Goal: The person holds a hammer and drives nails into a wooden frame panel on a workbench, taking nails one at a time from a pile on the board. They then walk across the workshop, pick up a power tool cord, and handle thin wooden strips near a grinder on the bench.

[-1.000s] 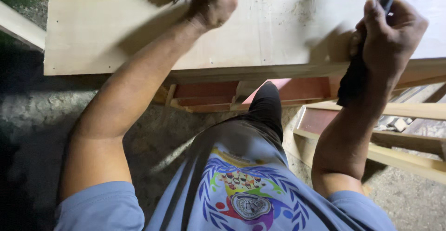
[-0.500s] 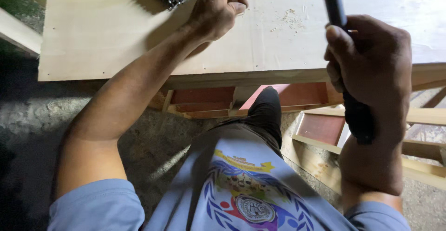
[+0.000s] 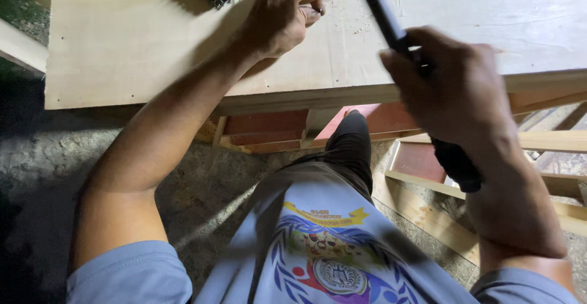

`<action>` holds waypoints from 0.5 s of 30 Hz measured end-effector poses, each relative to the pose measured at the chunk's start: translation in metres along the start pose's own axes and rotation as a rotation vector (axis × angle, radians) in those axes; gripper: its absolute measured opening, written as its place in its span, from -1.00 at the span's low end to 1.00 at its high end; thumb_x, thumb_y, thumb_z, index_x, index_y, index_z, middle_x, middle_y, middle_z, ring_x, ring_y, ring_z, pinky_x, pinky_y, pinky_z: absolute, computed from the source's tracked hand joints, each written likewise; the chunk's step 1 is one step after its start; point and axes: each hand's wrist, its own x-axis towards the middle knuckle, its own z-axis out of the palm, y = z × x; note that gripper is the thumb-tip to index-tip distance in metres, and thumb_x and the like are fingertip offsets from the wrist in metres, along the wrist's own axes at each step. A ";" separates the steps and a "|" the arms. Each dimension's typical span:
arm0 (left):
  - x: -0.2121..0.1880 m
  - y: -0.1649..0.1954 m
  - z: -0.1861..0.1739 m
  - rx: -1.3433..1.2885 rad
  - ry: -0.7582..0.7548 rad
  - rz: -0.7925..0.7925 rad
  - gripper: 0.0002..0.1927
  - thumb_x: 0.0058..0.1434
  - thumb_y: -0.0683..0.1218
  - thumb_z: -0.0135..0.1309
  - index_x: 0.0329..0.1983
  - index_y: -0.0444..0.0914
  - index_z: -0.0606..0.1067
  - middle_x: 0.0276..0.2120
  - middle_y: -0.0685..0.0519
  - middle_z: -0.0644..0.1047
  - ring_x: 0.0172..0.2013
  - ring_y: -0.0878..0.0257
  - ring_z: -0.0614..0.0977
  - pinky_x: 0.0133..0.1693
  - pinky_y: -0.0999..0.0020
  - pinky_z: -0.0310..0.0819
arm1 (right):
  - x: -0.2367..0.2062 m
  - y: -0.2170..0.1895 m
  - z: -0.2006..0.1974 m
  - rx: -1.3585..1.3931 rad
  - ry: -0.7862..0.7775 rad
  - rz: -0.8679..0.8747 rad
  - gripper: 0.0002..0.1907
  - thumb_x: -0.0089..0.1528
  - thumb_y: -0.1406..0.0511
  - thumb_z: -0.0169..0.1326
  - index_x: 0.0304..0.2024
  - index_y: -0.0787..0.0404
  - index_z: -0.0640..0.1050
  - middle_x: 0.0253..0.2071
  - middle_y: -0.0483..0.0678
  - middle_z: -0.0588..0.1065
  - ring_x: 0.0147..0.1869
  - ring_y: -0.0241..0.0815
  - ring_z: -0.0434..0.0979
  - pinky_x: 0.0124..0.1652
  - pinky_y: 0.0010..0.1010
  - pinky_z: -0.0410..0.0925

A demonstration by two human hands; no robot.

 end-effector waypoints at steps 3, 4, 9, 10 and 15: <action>-0.001 -0.005 0.004 0.032 -0.015 0.025 -0.89 0.25 -0.24 0.33 -0.24 -0.32 0.59 -0.27 -0.05 0.61 -0.25 0.12 0.65 -0.16 0.16 0.56 | 0.004 -0.001 0.001 -0.176 -0.063 -0.028 -0.74 0.40 0.19 0.17 -0.04 0.27 0.64 -0.63 0.01 0.44 -0.63 -0.25 0.39 -0.56 -0.34 0.26; -0.002 -0.006 0.005 0.037 0.015 0.072 -0.86 0.24 -0.23 0.34 -0.23 -0.34 0.59 -0.25 -0.08 0.60 -0.23 0.09 0.64 -0.14 0.17 0.57 | 0.003 -0.003 -0.002 -0.229 -0.078 -0.025 -0.74 0.39 0.19 0.17 -0.06 0.27 0.65 -0.65 0.04 0.43 -0.64 -0.21 0.39 -0.56 -0.31 0.27; -0.006 -0.005 0.008 -0.187 0.008 -0.033 -0.92 0.21 -0.32 0.25 -0.33 -0.33 0.57 -0.10 -0.06 0.66 -0.17 0.15 0.71 -0.08 0.23 0.63 | -0.017 -0.012 -0.014 -0.121 0.147 -0.100 -0.76 0.42 0.23 0.12 -0.09 0.31 0.59 -0.55 0.01 0.45 -0.54 -0.25 0.45 -0.50 -0.35 0.28; -0.006 -0.004 0.008 -0.175 0.018 -0.019 -0.92 0.20 -0.33 0.25 -0.32 -0.33 0.57 -0.11 -0.07 0.66 -0.17 0.14 0.70 -0.07 0.23 0.63 | -0.018 -0.012 -0.012 -0.112 0.184 -0.113 -0.76 0.44 0.23 0.11 -0.10 0.31 0.58 -0.53 0.01 0.46 -0.52 -0.24 0.45 -0.48 -0.35 0.28; -0.003 0.000 0.008 -0.138 0.018 0.000 -0.88 0.16 -0.33 0.25 -0.28 -0.33 0.56 -0.14 -0.11 0.65 -0.15 0.09 0.69 -0.06 0.19 0.60 | 0.001 -0.009 0.008 -0.139 -0.018 -0.047 -0.76 0.39 0.21 0.13 -0.16 0.28 0.60 -0.62 0.03 0.44 -0.62 -0.21 0.39 -0.55 -0.35 0.27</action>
